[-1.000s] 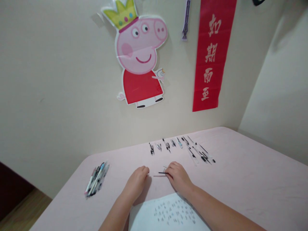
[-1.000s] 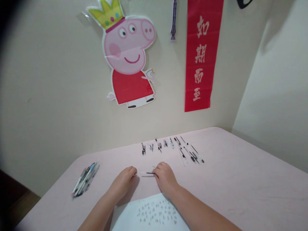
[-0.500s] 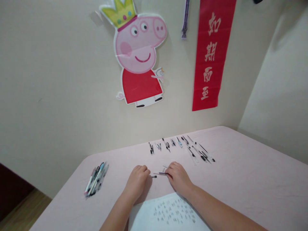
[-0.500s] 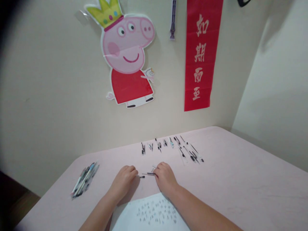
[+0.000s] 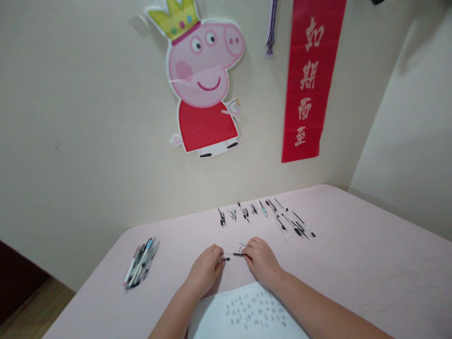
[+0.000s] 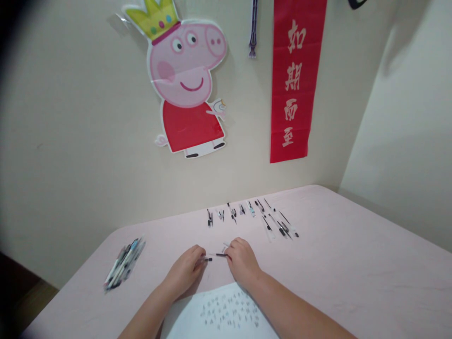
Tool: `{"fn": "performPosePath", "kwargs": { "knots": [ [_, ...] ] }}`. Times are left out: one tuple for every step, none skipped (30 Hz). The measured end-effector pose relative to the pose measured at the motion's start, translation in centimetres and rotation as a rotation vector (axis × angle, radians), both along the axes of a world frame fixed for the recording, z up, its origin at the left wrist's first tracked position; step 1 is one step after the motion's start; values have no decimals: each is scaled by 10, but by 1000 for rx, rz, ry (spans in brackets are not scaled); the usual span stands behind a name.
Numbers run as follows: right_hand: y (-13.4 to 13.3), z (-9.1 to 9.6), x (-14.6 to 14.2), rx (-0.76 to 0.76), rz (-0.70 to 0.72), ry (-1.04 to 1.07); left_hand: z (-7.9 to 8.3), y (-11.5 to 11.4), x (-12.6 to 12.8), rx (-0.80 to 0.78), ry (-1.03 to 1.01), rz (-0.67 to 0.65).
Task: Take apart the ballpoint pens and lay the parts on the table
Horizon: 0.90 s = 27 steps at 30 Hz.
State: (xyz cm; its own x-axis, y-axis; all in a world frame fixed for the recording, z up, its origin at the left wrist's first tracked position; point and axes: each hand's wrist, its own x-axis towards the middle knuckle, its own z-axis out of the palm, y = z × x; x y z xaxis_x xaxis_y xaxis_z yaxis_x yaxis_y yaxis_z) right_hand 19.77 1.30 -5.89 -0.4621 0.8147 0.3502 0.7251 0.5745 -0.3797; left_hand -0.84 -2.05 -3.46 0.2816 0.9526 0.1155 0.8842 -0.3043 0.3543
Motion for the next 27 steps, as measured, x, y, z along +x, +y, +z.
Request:
{"fn": "performPosePath", "kwargs": {
  "knots": [
    [0, 0, 0, 0, -1, -2, -2, 1, 1, -5, 1, 0],
    [0, -1, -1, 0, -3, -3, -4, 2, 2, -11, 6, 5],
    [0, -1, -1, 1, -4, -3, -6, 3, 3, -16, 14, 12],
    [0, -1, -1, 3, -3, -3, -7, 4, 4, -19, 22, 20],
    [-1, -1, -1, 5, -1, -2, -7, 5, 4, -18, 29, 27],
    [-1, 0, -1, 5, 0, -3, -7, 5, 5, -13, 35, 33],
    [-1, 0, -1, 5, 0, -4, -6, 5, 5, -6, 43, 35],
    [-1, 0, -1, 5, -1, -6, -4, 5, 5, 4, 57, 34],
    [-1, 0, -1, 4, -4, -7, -2, 4, 6, 15, 80, 31],
    [-1, 0, -1, 4, -5, -10, 1, 4, 6, 28, 115, 28],
    [0, 0, -1, 6, -8, -14, 5, 3, 5, 41, 157, 25],
    [0, 0, -1, 9, -9, -17, 8, 2, 5, 50, 204, 21],
    [0, 0, -1, 11, -9, -18, 11, 2, 5, 54, 248, 17],
    [0, 0, -1, 13, -11, -18, 14, 1, 4, 56, 283, 13],
    [0, 0, -1, 14, -12, -16, 17, 1, 4, 56, 307, 8],
    [-1, 0, -1, 14, -13, -14, 18, 1, 3, 55, 320, 6],
    [-1, 0, -1, 14, -14, -11, 20, 1, 2, 55, 324, 5],
    [-1, 0, -1, 13, -14, -9, 20, 1, 2, 54, 321, 8],
    [-1, 0, -1, 12, -15, -8, 20, 1, 1, 56, 311, 16],
    [-1, 0, -1, 12, -16, -8, 20, 1, 1, 56, 294, 26],
    [-1, 0, 0, 12, -16, -8, 19, 1, 1, 56, 269, 34],
    [-1, 0, 0, 13, -18, -7, 18, 1, 2, 56, 233, 39],
    [0, 0, 0, 15, -19, -5, 17, 0, 3, 50, 191, 43],
    [0, 0, 0, 18, -19, -3, 16, 0, 4, 39, 147, 49],
    [0, -1, 0, 19, -18, -1, 15, 0, 5, 24, 106, 58],
    [0, -1, 0, 19, -19, 0, 13, 0, 6, 8, 72, 72],
    [0, -1, -1, 18, -20, 0, 12, 0, 6, -8, 46, 91]
  ]
}}
